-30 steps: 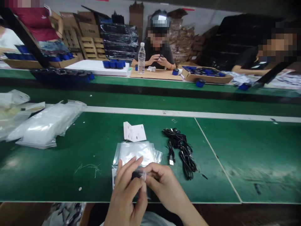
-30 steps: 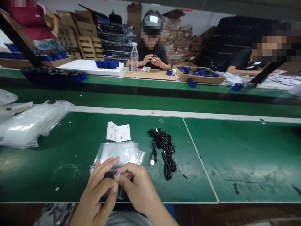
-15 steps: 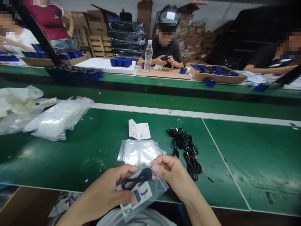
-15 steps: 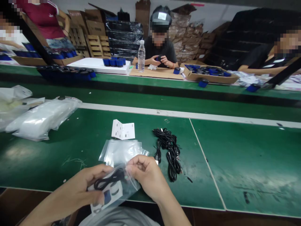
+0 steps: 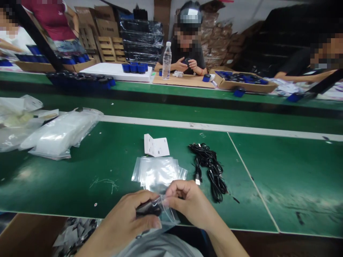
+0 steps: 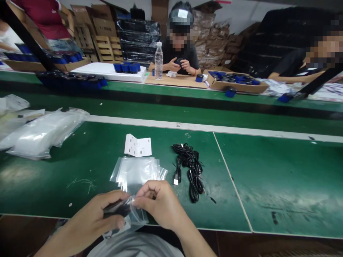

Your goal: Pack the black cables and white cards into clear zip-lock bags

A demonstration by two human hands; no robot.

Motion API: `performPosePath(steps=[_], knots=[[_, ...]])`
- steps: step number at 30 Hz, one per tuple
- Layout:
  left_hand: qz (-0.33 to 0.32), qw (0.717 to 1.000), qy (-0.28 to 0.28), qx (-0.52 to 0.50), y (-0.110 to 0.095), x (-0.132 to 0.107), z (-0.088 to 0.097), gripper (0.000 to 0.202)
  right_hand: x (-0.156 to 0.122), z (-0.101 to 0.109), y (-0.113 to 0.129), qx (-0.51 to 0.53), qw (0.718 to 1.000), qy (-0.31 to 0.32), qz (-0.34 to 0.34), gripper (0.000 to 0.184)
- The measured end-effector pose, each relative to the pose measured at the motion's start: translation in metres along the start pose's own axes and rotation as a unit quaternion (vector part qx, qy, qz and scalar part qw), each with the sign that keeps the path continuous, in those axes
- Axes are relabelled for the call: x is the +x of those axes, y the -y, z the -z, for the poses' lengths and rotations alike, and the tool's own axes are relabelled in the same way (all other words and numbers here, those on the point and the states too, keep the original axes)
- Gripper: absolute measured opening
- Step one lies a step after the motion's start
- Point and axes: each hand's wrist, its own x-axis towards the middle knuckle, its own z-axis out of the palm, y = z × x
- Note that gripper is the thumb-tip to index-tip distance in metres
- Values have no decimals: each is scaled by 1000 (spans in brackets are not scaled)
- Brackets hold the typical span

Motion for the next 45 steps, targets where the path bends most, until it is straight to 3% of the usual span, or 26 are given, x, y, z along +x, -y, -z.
performPosePath(steps=[3,6,9,11,14,19,22,24,28,32,35,38,41,45], knots=[[2,1000,-16,3,-5,3,-2,25,1,-3,2,10,1000,12,13,24],[9,996,-59,-64,-5,6,-7,30,-7,-5,8,-29,996,-38,74,19],[6,989,-80,-122,-4,8,-10,30,-21,-6,14,-161,963,-116,183,14],[-4,988,-76,-136,-4,9,-10,29,-28,-8,16,-245,938,-113,217,15],[-14,986,-80,-143,-7,10,-11,28,-28,-9,19,-274,938,-87,193,7],[-34,988,-92,-117,-11,11,-11,39,-17,-1,23,-182,971,-36,153,24],[-34,990,-94,-100,-10,12,-12,39,-13,4,26,-172,980,-10,103,16],[-34,991,-101,-79,-8,12,-13,38,-13,5,28,-204,976,9,80,11],[-39,993,-111,-21,-4,13,-15,38,-16,6,33,-315,943,40,102,15],[-31,994,-106,-10,-2,13,-13,40,-16,6,34,-359,925,79,98,21],[-28,995,-89,-29,2,12,-9,41,-13,7,30,-365,923,73,96,20],[2,988,-76,-135,9,7,-5,32,-7,10,23,-321,942,44,91,16],[42,963,-72,-255,15,0,-3,55,-1,15,17,-254,965,-6,67,10],[75,966,-58,-241,18,-4,-4,45,2,21,14,-201,978,-22,57,11]])
